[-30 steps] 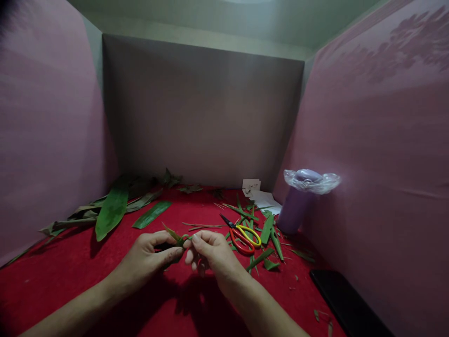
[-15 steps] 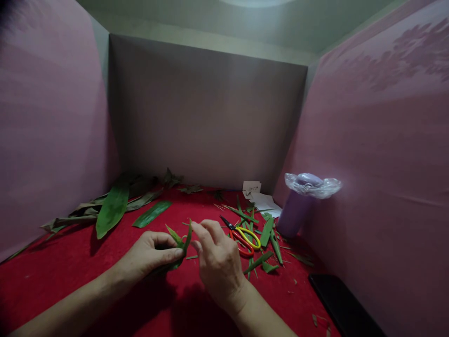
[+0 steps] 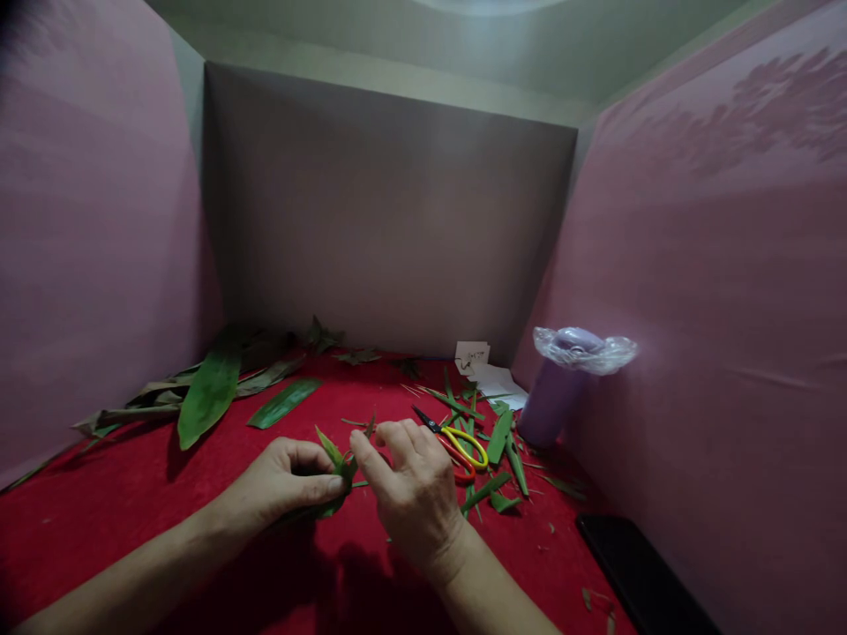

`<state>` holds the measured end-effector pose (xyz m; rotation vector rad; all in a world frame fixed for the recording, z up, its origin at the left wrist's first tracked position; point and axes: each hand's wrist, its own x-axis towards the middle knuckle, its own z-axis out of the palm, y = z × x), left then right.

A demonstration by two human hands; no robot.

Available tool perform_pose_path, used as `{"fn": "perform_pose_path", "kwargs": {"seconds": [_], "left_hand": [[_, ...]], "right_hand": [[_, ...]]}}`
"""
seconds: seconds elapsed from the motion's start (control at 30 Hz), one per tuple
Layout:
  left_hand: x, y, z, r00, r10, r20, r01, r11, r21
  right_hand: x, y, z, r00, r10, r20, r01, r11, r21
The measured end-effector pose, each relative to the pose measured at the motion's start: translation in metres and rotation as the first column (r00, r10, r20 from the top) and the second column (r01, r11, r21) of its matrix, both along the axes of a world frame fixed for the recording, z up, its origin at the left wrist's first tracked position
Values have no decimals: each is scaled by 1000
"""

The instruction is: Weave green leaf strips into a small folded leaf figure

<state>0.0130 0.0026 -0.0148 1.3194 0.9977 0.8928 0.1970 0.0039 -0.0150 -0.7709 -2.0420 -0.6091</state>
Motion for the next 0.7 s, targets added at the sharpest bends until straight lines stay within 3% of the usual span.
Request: {"fn": "perform_pose_path", "kwargs": {"seconds": [0.17, 0.3, 0.53, 0.7], "left_hand": [[0, 1, 0, 1000, 19, 0, -19, 1000, 20], [0, 2, 0, 997, 65, -37, -63, 997, 52], [2, 2, 3, 992, 108, -62, -104, 992, 65], [5, 0, -2, 993, 100, -64, -93, 990, 104]], "right_hand": [[-2, -1, -2, 997, -16, -79, 10, 997, -75], [-5, 0, -7, 992, 59, -113, -84, 969, -231], [-13, -3, -14, 891, 109, -441, -340, 804, -488], [-19, -8, -13, 855, 67, -514, -403, 711, -577]]}}
